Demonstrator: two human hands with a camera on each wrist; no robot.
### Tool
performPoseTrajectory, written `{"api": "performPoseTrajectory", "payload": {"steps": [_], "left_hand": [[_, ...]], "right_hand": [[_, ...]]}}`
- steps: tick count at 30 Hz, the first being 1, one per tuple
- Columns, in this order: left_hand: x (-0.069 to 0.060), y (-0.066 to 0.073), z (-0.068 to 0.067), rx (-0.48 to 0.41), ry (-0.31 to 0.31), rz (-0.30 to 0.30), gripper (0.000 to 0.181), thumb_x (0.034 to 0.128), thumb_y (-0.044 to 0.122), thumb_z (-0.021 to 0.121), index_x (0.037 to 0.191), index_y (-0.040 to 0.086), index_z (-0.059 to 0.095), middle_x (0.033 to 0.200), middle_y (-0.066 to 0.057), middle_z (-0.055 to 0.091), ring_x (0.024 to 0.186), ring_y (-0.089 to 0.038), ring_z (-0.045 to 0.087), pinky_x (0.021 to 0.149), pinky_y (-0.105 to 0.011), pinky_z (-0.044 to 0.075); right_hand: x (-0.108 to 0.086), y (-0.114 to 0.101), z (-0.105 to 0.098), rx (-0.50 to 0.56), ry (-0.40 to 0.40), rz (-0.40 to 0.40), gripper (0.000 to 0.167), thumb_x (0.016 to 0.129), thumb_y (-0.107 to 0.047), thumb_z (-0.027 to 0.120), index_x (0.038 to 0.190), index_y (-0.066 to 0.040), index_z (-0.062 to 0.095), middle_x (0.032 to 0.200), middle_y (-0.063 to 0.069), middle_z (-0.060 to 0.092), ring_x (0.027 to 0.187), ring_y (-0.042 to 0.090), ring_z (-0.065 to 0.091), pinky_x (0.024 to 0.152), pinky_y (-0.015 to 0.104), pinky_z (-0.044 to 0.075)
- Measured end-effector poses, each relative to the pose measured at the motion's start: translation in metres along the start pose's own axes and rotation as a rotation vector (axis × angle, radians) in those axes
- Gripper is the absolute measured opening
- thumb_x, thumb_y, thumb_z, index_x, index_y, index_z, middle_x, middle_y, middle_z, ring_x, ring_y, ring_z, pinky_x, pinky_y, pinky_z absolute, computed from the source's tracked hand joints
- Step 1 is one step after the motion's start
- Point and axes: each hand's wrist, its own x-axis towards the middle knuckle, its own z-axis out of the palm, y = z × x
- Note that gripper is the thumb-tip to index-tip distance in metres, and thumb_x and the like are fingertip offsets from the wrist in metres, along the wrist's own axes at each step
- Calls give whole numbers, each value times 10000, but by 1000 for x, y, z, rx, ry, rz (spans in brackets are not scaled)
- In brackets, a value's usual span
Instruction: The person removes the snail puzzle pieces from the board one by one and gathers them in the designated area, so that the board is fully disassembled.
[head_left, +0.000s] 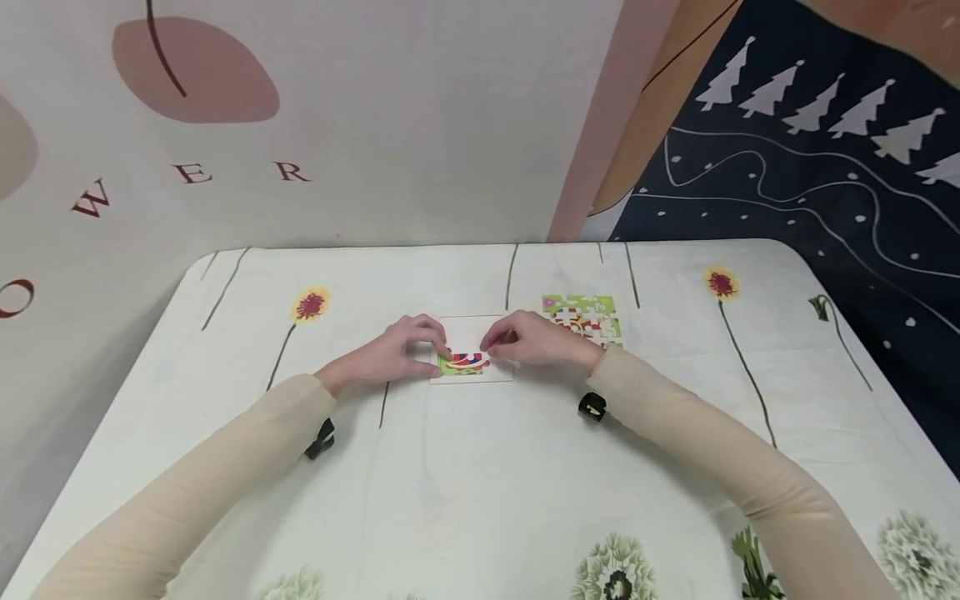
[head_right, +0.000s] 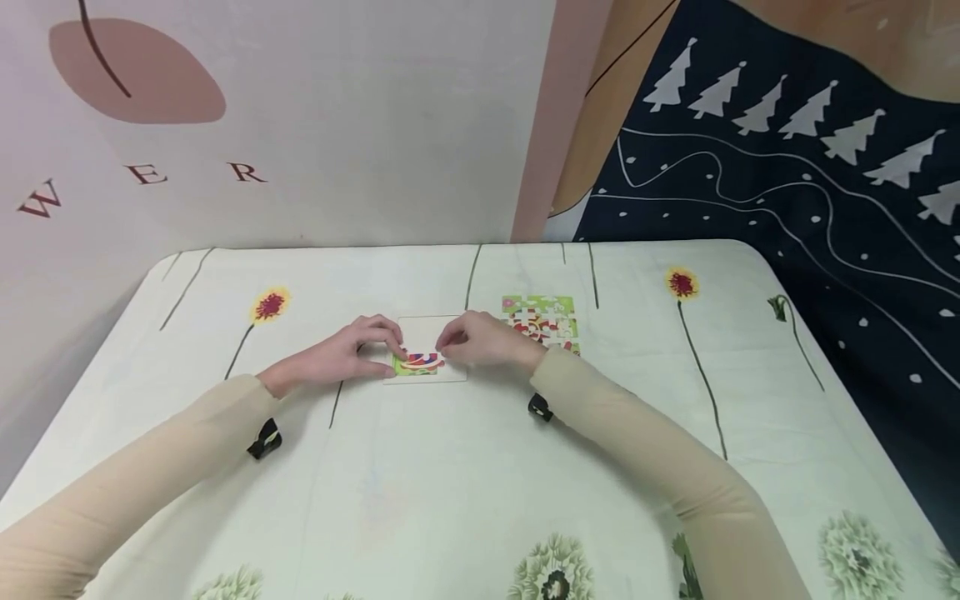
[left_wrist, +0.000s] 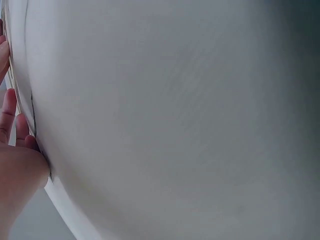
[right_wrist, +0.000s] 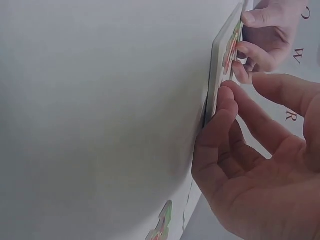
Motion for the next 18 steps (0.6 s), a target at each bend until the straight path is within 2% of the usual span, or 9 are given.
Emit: {"api": "performPoseTrajectory", "payload": {"steps": [8,18], "left_hand": [[0,-1,1,-8,0,-6,192,805,69,769,986,121,732,1181,-73,550,1175,-286,384,1001,-532,204],[-1,-1,1,22,6,4,173,806,94,771,971,122,728,1185,-78,547,1162,-314,387,995,-563,203]], "right_hand": [[-2,-5,1,-7,-5,-15,165,936,-58,604,1034,-27,733,975,35,692,742,128,494,658,246,399],[3,-4,6,20,13,-3,90,902,-46,640,972,-39,696,879,23,635,786,149,529,720,260,437]]}}
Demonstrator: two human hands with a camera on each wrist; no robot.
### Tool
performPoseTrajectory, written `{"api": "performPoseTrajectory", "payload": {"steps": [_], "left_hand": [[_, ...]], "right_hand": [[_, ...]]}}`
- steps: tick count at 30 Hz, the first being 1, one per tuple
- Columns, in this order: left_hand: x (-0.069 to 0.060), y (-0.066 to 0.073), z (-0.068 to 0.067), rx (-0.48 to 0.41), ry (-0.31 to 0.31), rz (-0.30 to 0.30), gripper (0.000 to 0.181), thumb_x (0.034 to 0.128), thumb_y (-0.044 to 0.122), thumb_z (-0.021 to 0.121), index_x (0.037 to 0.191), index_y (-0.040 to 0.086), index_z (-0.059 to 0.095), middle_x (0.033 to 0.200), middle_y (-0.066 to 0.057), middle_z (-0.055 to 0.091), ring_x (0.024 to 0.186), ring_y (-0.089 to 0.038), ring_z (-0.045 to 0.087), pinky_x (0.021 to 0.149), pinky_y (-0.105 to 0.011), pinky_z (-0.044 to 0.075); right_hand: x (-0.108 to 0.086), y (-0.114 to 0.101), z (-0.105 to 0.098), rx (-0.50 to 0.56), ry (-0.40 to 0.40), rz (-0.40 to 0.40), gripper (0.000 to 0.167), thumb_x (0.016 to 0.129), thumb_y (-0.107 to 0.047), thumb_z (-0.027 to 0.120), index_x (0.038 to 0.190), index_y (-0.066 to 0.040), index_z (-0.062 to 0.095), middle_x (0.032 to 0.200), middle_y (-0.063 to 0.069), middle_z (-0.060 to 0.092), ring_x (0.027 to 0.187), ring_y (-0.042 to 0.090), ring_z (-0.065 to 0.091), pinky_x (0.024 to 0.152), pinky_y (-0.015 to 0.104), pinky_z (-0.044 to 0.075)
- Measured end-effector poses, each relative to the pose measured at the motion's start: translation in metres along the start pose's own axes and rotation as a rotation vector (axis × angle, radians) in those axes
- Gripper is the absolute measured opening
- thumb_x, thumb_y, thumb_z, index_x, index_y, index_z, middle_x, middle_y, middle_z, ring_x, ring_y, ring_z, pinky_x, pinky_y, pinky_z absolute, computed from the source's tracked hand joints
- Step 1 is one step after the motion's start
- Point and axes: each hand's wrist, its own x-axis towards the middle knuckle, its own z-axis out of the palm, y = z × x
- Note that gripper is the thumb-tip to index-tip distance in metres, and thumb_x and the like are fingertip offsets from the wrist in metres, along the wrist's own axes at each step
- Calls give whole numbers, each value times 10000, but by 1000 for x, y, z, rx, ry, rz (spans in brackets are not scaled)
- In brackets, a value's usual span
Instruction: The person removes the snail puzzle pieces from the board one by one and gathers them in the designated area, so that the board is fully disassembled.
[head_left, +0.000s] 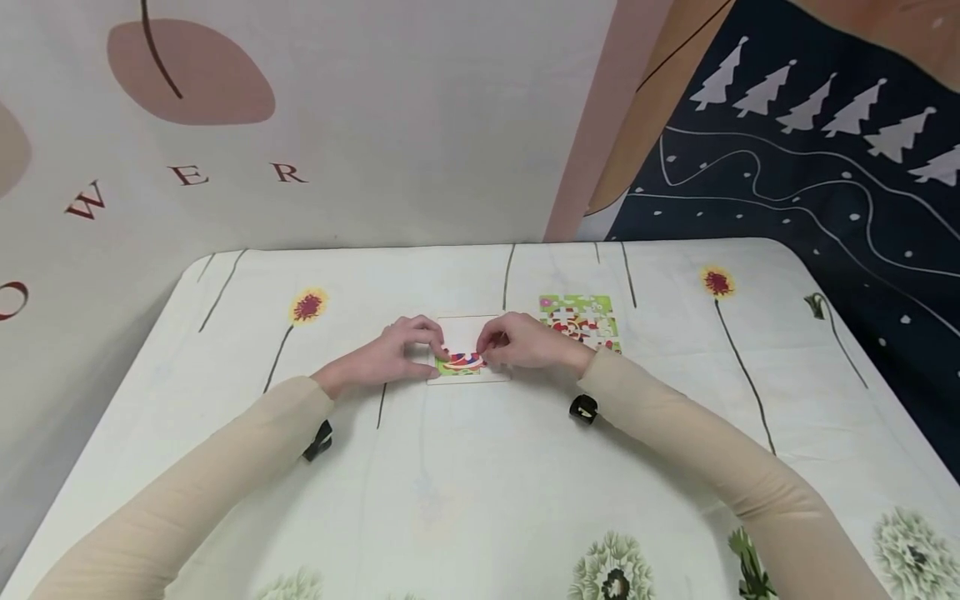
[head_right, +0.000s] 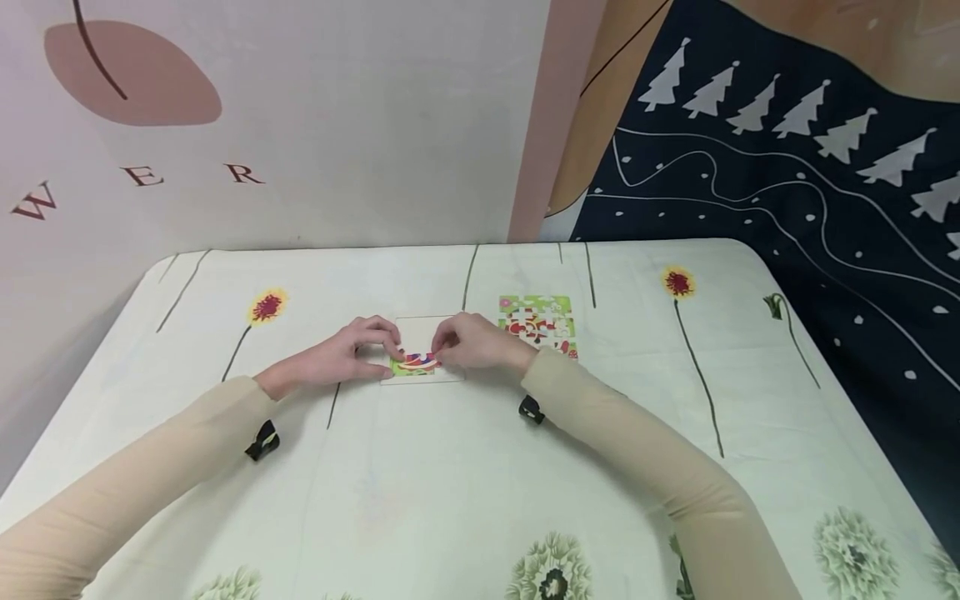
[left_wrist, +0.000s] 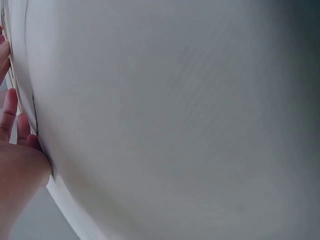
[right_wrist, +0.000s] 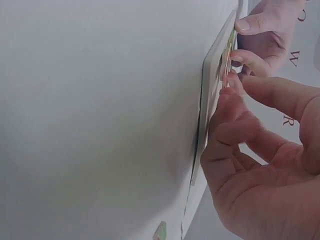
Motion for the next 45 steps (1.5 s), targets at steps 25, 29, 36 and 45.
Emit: {"api": "performPoseTrajectory", "payload": {"steps": [25,29,36,45], "left_hand": [[1,-1,1,8,-1,2,170,811,98,768,971,140,729,1189,-49,542,1167,-300,382,998,-546,214],[1,0,0,3,-7,-16,170,815,93,766,973,146,730,1193,-43,537,1169,-292,374,1002,-533,211],[1,-1,-1,11,-2,-11,168,811,96,770,971,129,732,1188,-64,542,1164,-320,375,990,-545,206],[1,2,0,12,-13,-38,179,810,96,774,975,152,737,1193,-53,538,1171,-308,367,1006,-544,201]], "right_hand": [[6,-2,8,142,62,44,64,893,-6,645,873,-53,606,799,44,615,700,145,540,640,247,433],[4,-1,5,155,66,52,46,896,-12,649,925,-12,613,832,49,627,722,152,557,649,254,446],[-2,4,-1,188,85,62,50,891,-3,647,908,-27,607,833,55,632,729,157,555,654,257,435],[-15,12,-10,211,105,32,43,894,9,625,923,0,594,854,63,639,730,151,544,629,263,416]]}}
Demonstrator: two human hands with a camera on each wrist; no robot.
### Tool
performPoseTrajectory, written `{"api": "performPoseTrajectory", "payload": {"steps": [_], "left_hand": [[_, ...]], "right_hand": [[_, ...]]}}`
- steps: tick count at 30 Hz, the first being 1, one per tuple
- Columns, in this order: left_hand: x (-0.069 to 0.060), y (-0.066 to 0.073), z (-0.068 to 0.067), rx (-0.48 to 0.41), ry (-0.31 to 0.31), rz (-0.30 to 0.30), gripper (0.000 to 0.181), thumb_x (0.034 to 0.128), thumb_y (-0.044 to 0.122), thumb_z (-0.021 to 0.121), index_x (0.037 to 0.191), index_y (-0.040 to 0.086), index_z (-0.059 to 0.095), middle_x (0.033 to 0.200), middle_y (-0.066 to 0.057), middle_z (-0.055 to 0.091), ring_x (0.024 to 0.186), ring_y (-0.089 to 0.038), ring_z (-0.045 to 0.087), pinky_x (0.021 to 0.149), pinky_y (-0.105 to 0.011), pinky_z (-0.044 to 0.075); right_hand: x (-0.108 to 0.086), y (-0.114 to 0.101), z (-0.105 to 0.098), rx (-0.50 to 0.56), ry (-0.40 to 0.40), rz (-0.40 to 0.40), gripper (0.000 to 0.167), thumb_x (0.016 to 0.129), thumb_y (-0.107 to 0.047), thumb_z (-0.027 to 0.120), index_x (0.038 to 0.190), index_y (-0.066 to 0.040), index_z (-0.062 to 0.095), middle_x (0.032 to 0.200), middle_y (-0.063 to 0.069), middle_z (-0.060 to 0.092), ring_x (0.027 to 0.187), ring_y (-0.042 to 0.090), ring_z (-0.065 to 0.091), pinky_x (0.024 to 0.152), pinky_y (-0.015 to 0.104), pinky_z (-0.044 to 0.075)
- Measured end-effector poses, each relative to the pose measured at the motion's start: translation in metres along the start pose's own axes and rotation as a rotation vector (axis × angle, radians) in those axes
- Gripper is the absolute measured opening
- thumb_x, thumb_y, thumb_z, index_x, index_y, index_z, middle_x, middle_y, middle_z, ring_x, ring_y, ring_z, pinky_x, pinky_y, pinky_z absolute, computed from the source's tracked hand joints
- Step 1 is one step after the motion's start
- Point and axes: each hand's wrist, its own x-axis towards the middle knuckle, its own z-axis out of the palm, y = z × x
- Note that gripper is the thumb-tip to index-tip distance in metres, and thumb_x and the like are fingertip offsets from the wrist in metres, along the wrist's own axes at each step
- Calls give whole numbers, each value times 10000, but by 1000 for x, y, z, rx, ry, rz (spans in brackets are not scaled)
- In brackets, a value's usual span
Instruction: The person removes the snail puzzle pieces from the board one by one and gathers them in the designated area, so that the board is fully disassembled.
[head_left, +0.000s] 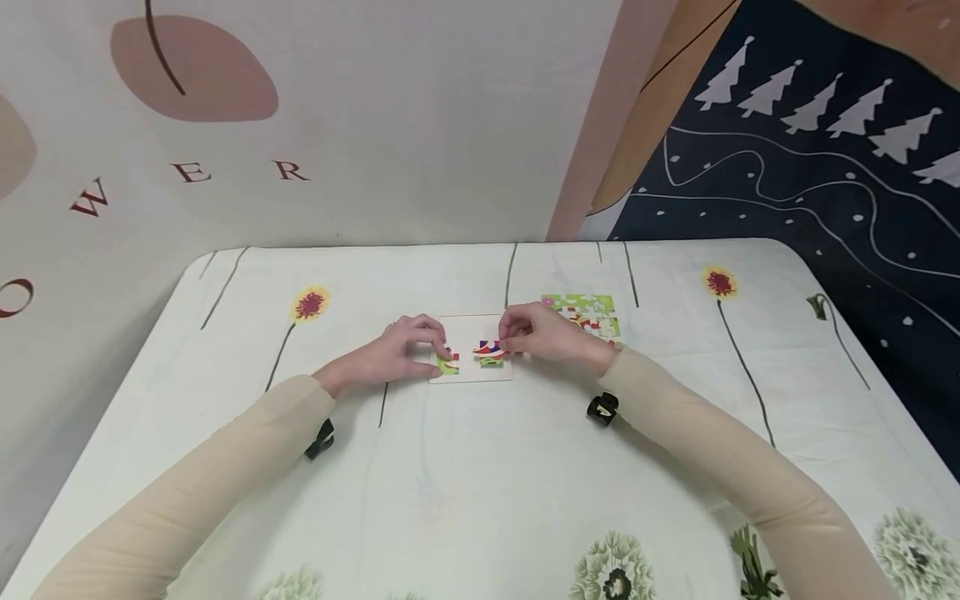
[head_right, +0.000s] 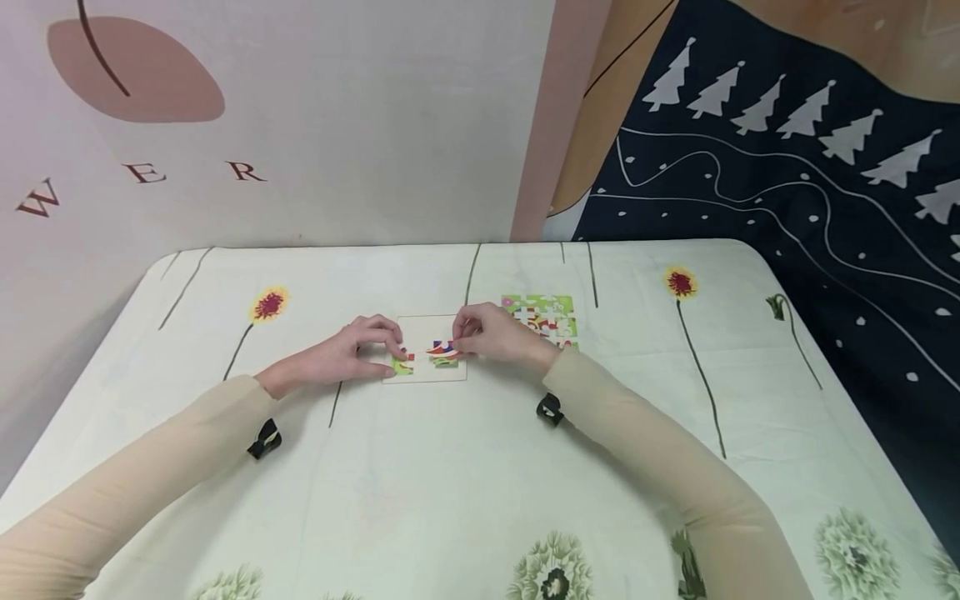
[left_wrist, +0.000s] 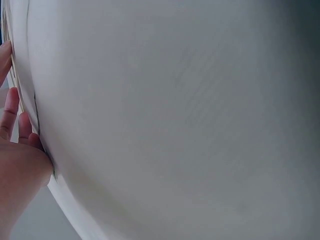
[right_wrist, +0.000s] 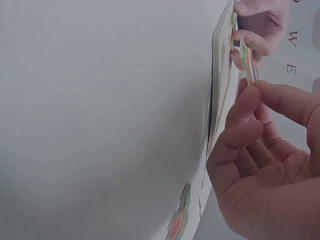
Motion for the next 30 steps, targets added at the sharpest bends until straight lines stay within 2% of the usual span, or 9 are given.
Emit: {"api": "performPoseTrajectory", "payload": {"steps": [11,20,30], "left_hand": [[-1,3,0,1,-3,-19,185,807,105,781,977,166,740,1195,-44,536,1174,-305,364,1012,-548,195],[-1,1,0,-2,0,3,188,802,104,787,973,164,739,1178,-41,539,1163,-304,367,1000,-542,194],[-2,1,0,-11,-6,25,191,807,81,777,981,148,732,1184,-54,540,1174,-305,369,998,-538,196]], "right_hand": [[-10,11,-17,49,26,7,51,903,9,602,952,23,595,882,82,650,779,191,577,670,294,453],[-21,17,-28,3,61,19,53,908,11,602,959,19,596,901,105,650,802,201,592,723,313,472],[-37,26,-43,-39,64,74,51,912,-7,606,962,5,612,908,96,644,802,210,583,689,302,449]]}}
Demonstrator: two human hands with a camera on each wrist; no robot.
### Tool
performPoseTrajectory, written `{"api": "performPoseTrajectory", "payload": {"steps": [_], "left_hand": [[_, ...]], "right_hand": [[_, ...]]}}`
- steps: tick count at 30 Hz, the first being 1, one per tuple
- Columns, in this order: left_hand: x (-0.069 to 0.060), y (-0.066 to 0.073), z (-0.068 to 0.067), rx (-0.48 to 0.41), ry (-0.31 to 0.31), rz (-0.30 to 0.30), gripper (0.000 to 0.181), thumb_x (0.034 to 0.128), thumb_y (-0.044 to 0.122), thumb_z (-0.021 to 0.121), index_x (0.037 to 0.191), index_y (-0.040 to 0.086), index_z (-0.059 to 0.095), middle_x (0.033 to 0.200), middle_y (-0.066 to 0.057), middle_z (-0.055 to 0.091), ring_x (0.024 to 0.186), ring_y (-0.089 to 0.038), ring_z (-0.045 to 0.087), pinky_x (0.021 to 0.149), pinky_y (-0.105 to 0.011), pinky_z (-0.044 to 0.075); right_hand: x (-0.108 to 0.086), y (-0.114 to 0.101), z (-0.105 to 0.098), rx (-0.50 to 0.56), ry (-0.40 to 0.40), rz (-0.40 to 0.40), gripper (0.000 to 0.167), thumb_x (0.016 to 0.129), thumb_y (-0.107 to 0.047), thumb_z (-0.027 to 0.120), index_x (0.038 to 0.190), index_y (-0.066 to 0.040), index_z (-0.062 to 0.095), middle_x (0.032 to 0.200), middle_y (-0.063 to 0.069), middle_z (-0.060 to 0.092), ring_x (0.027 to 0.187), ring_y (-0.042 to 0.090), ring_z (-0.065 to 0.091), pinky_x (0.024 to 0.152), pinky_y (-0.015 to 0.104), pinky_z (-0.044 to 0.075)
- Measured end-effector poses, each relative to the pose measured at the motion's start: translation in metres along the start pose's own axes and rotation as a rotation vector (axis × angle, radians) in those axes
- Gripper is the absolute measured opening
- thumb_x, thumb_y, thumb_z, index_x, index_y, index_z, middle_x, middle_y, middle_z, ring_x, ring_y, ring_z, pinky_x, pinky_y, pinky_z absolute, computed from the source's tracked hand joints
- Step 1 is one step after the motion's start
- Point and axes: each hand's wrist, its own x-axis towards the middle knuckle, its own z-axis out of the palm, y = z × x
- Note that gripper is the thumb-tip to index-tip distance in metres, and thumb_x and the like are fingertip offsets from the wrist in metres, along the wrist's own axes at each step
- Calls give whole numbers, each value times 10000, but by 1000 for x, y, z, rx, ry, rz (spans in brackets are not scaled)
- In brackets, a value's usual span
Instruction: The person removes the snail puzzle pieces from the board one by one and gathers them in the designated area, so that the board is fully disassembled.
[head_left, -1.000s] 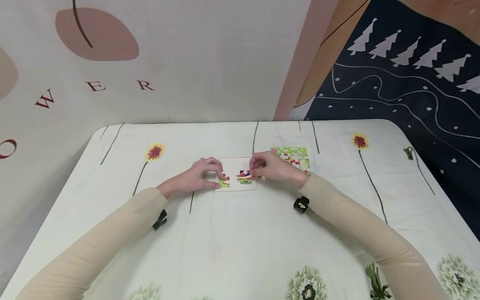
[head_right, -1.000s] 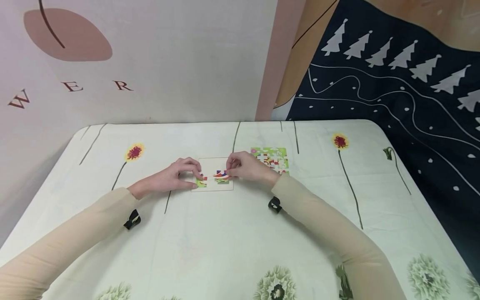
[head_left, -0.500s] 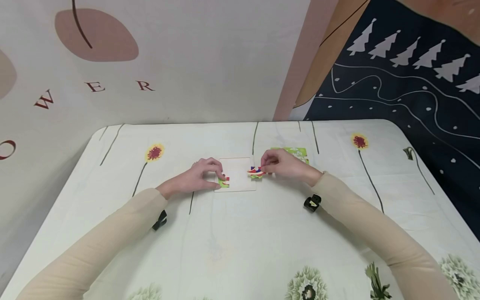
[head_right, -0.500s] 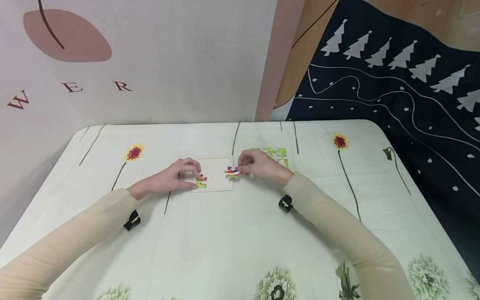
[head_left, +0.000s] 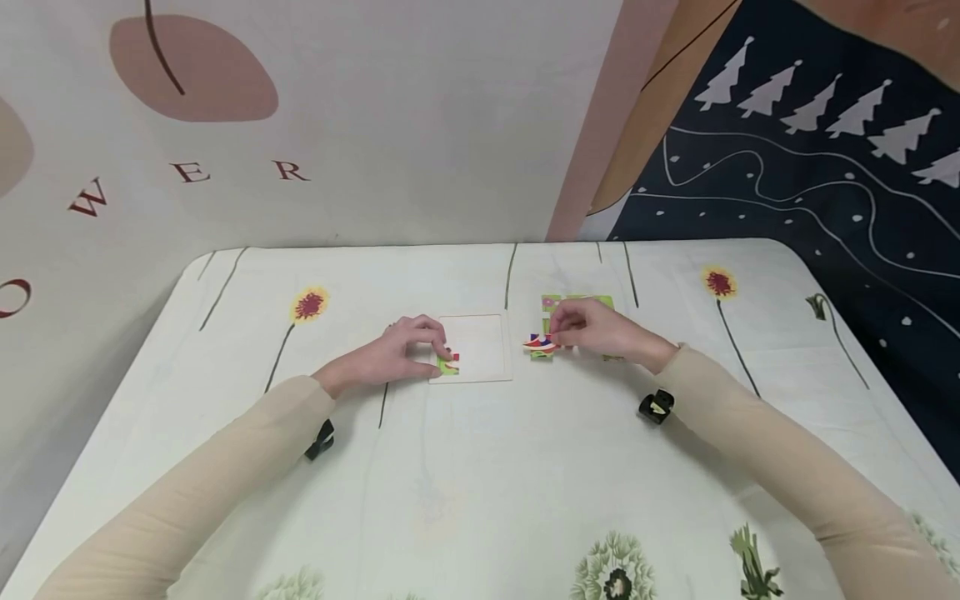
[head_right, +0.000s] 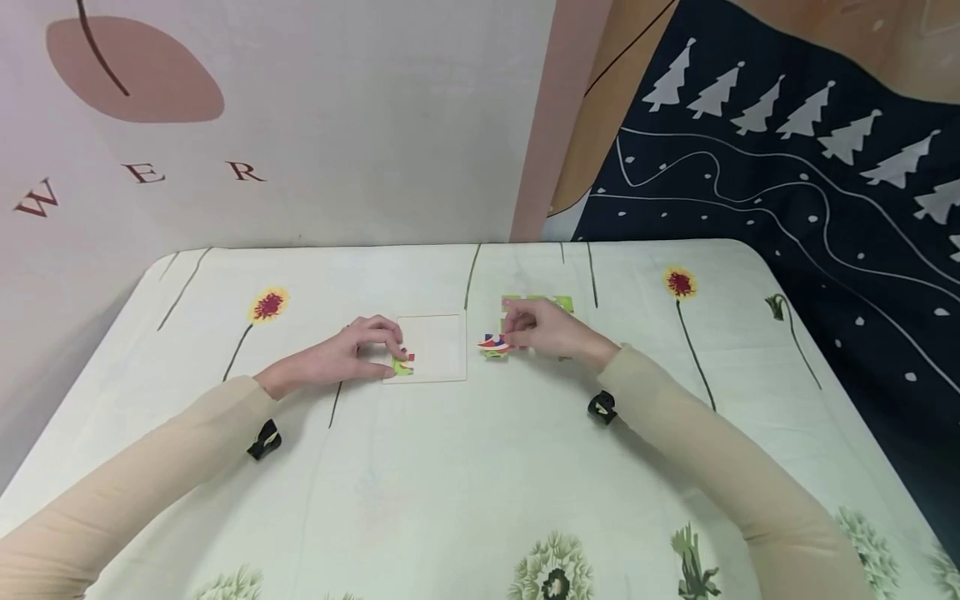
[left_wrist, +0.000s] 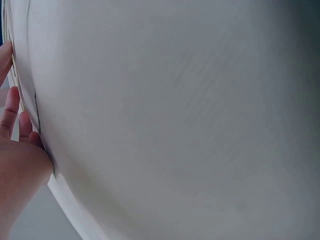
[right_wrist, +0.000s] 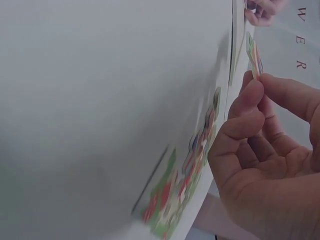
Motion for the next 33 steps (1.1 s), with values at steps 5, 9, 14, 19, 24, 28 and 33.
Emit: {"api": "performPoseTrajectory", "payload": {"steps": [5,9,14,19,24,28,33], "left_hand": [[1,-1,0,2,-1,-2,189,811,83,774,979,156,730,1185,-50,538,1173,-303,368,997,-537,195],[1,-1,0,2,-3,0,186,813,87,774,978,158,730,1180,-47,540,1168,-297,371,992,-535,193],[1,-1,0,-2,-4,1,185,813,88,774,977,162,729,1182,-46,541,1166,-295,370,988,-538,185],[1,0,0,-7,-5,-1,183,817,84,768,981,155,730,1195,-54,537,1172,-297,365,990,-535,175],[1,1,1,-3,-3,-9,184,816,85,769,979,161,731,1195,-51,537,1169,-300,364,992,-531,178],[0,1,0,2,-1,-11,181,814,87,770,974,163,730,1192,-50,537,1166,-306,364,993,-538,180],[1,0,1,4,2,5,179,812,83,770,969,158,730,1187,-52,539,1167,-300,368,987,-533,181]], "right_hand": [[-8,8,-9,-19,-6,17,88,919,-38,616,994,7,612,964,105,641,842,210,582,702,314,456],[-14,13,-16,-20,-3,42,79,919,-26,611,991,5,605,964,110,650,838,218,570,654,304,449],[-20,16,-23,-26,3,71,99,927,-50,619,1012,-1,604,961,104,648,839,223,565,667,305,457],[-25,19,-27,-51,11,77,115,927,-58,617,1022,7,609,983,111,643,855,211,558,699,303,456],[-29,22,-30,-67,20,72,106,916,-39,622,1006,16,609,989,119,642,843,207,556,670,284,457],[-32,24,-31,-71,21,60,98,905,-33,637,984,17,609,941,98,657,803,194,554,635,278,445],[-33,27,-30,-93,28,47,107,895,-45,657,977,11,618,915,75,658,788,180,547,635,276,437]]}}
